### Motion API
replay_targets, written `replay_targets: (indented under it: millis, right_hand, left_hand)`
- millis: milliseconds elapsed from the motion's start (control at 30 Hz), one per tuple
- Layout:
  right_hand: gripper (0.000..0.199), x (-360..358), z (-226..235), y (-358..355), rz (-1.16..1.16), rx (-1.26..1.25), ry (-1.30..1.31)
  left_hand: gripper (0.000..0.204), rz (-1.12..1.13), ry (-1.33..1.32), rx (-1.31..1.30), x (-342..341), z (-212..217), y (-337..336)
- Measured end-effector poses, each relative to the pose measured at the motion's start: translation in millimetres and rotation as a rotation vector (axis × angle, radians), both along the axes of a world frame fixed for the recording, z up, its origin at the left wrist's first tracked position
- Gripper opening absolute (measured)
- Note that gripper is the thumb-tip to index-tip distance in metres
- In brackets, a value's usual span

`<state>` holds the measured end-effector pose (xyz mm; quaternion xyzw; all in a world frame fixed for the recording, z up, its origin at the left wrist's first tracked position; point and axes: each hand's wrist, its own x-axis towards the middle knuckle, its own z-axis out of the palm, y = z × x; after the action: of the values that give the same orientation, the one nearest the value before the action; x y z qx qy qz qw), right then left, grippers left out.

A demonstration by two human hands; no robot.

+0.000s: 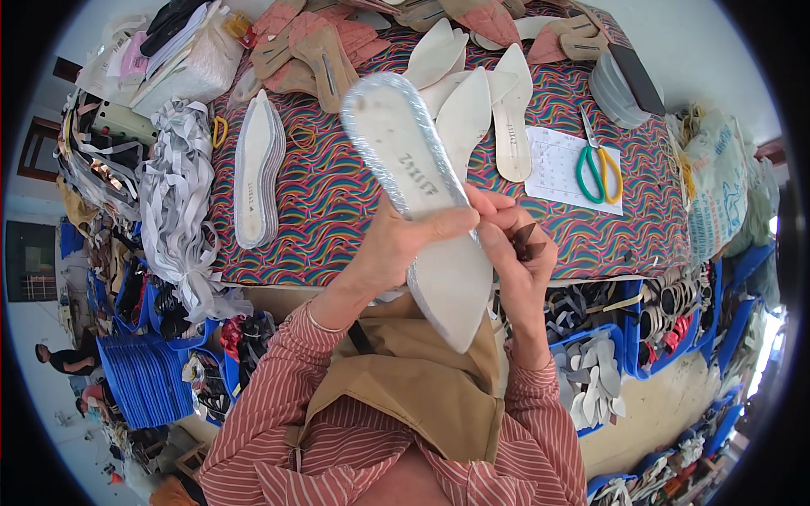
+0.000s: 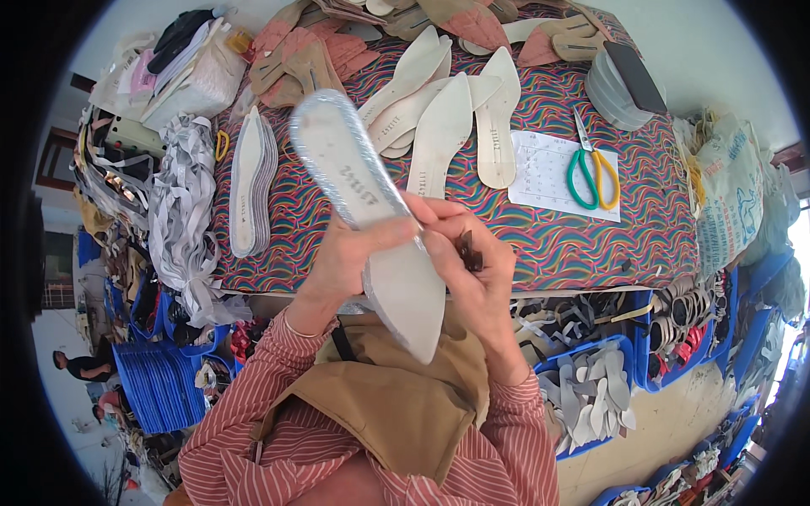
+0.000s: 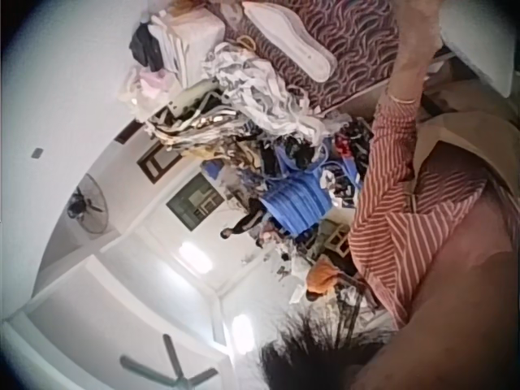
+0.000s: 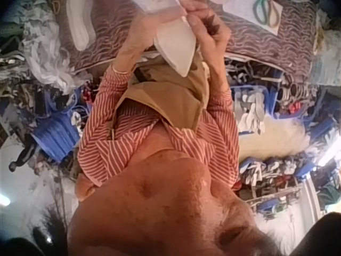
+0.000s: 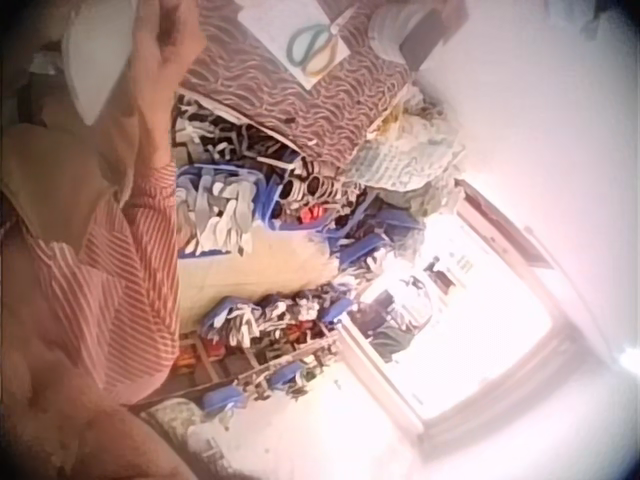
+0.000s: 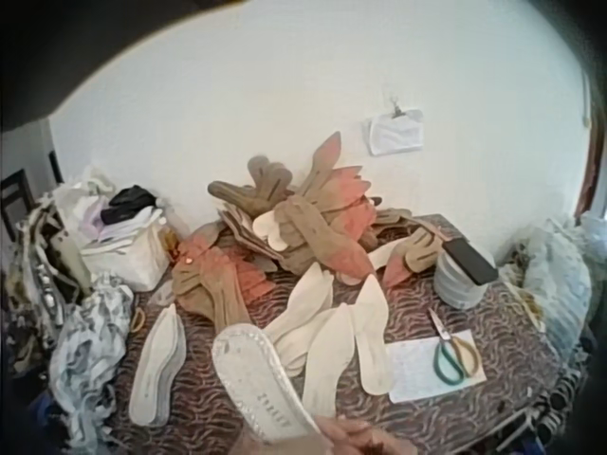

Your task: Applying adhesive strips to shoe insoles in a workshop.

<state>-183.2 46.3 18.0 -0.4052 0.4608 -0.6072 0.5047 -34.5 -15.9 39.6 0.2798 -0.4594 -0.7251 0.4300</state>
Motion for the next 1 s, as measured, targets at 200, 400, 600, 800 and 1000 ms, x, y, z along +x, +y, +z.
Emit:
replay_targets:
  millis: [200,400,600,800,1000]
  right_hand:
    - [0.017,-8,-6,21,-0.05,-0.016,0.479]
    - [0.014,-6,-40,26,-0.197,-0.392,0.698]
    - [0.016,1,-36,48,-0.032,-0.086,0.136]
    - [0.017,-5,-28,41,-0.065,0.02,0.134]
    - [0.017,-16,-33,39,-0.043,0.051,0.111]
  left_hand:
    - [0.027,0.004,-0.059,-0.031,9,20,-9]
    - [0.025,0.102,-0.006,-0.049,8,18,-11]
    - [0.023,0.162,0.005,0.005,2,21,-13]
    - [0.032,0.016,0.187,0.074,-1,-7,-11]
    - [0.045,-0.232,0.248,0.21,-3,-18,0]
